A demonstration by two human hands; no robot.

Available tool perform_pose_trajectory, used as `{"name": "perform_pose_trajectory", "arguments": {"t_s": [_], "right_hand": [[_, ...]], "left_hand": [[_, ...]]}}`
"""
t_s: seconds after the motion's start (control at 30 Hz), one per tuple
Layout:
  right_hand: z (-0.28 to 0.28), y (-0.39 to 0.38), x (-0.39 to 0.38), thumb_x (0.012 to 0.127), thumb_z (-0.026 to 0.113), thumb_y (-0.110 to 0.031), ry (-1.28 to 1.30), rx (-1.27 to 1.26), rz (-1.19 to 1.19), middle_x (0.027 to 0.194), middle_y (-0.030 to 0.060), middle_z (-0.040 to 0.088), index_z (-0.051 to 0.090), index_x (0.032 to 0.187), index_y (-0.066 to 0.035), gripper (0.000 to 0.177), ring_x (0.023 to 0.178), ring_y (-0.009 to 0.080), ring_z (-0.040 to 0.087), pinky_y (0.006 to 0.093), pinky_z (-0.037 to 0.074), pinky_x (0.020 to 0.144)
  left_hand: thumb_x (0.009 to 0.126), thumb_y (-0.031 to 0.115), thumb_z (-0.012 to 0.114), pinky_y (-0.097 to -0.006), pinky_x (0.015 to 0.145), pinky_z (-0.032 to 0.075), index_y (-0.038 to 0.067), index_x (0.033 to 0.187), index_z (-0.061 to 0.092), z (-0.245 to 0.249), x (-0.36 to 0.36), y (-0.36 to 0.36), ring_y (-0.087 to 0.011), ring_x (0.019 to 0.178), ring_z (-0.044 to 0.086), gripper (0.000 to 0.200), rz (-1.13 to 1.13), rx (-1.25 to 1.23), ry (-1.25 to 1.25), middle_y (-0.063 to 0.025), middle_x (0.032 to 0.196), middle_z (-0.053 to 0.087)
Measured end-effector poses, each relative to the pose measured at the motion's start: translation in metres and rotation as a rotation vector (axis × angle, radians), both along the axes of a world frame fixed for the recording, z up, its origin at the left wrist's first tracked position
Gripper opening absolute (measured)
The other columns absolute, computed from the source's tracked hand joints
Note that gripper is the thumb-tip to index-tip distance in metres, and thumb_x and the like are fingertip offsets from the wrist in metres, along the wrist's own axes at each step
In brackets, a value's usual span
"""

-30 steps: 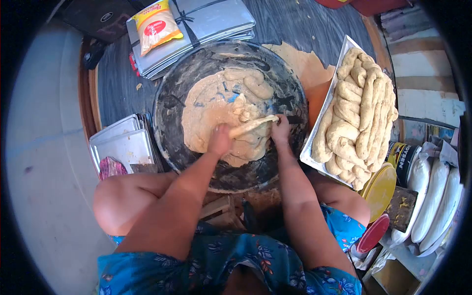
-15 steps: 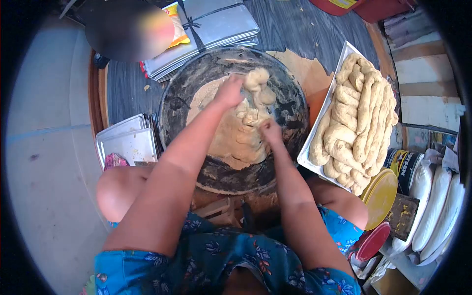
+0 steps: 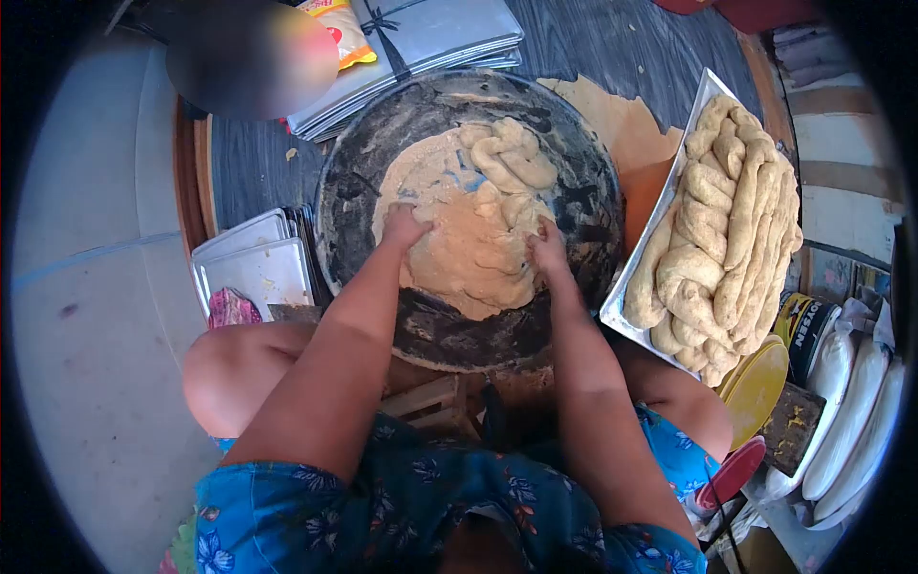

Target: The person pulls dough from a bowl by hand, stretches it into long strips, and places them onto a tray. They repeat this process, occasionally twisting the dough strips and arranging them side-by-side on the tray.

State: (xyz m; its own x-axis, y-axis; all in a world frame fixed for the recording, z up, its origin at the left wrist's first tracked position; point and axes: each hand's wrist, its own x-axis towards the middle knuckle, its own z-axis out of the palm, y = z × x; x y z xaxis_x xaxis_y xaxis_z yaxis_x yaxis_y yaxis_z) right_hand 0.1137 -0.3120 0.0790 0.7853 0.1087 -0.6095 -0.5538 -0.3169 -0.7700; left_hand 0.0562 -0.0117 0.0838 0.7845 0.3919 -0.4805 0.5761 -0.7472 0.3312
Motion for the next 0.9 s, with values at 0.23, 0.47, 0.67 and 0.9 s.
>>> {"name": "perform_pose_trajectory", "arguments": {"t_s": [0.23, 0.47, 0.67, 0.9], "right_hand": [[0.018, 0.021, -0.061, 0.073, 0.065, -0.005, -0.409, -0.391, 0.148, 0.112, 0.0161, 0.047, 0.049, 0.123, -0.002, 0.053, 0.092, 0.0262, 0.053, 0.0324, 0.047, 0.077], [0.027, 0.025, -0.112, 0.073, 0.062, -0.008, -0.4, -0.39, 0.319, 0.119, 0.024, 0.048, 0.052, 0.118, -0.002, 0.047, 0.106, 0.0355, 0.051, 0.04, 0.043, 0.089], [0.047, 0.022, -0.127, 0.077, 0.062, -0.015, -0.245, -0.324, 0.476, 0.098, 0.0176, 0.059, 0.055, 0.115, -0.002, 0.041, 0.089, 0.0275, 0.059, 0.0348, 0.047, 0.081], [0.041, 0.003, -0.139, 0.086, 0.055, -0.041, 0.326, 0.113, -0.138, 0.101, 0.0093, 0.059, 0.049, 0.125, -0.008, 0.052, 0.086, 0.0241, 0.058, 0.035, 0.047, 0.08]], "left_hand": [[0.062, 0.032, 0.08, -0.0385, 0.071, 0.051, 0.0, 0.104, 0.062, -0.026, -0.041, -0.022, -0.0286, 0.078, 0.065, 0.056, 0.297, -0.551, -0.039, -0.0171, 0.087, 0.067], [0.06, 0.028, 0.08, -0.0383, 0.079, 0.049, -0.005, 0.108, 0.059, 0.008, -0.063, -0.049, -0.0272, 0.087, 0.064, 0.062, 0.562, -0.866, -0.091, -0.0165, 0.097, 0.066], [0.066, 0.031, 0.071, -0.0383, 0.082, 0.047, 0.0, 0.103, 0.063, 0.026, -0.065, -0.074, -0.031, 0.09, 0.063, 0.05, 0.173, -0.418, -0.056, -0.0199, 0.095, 0.066], [0.068, 0.028, 0.065, -0.0357, 0.074, 0.048, -0.004, 0.096, 0.063, 0.081, -0.047, -0.118, -0.0296, 0.084, 0.064, 0.043, 0.134, -0.706, -0.419, -0.0219, 0.089, 0.065]]}}
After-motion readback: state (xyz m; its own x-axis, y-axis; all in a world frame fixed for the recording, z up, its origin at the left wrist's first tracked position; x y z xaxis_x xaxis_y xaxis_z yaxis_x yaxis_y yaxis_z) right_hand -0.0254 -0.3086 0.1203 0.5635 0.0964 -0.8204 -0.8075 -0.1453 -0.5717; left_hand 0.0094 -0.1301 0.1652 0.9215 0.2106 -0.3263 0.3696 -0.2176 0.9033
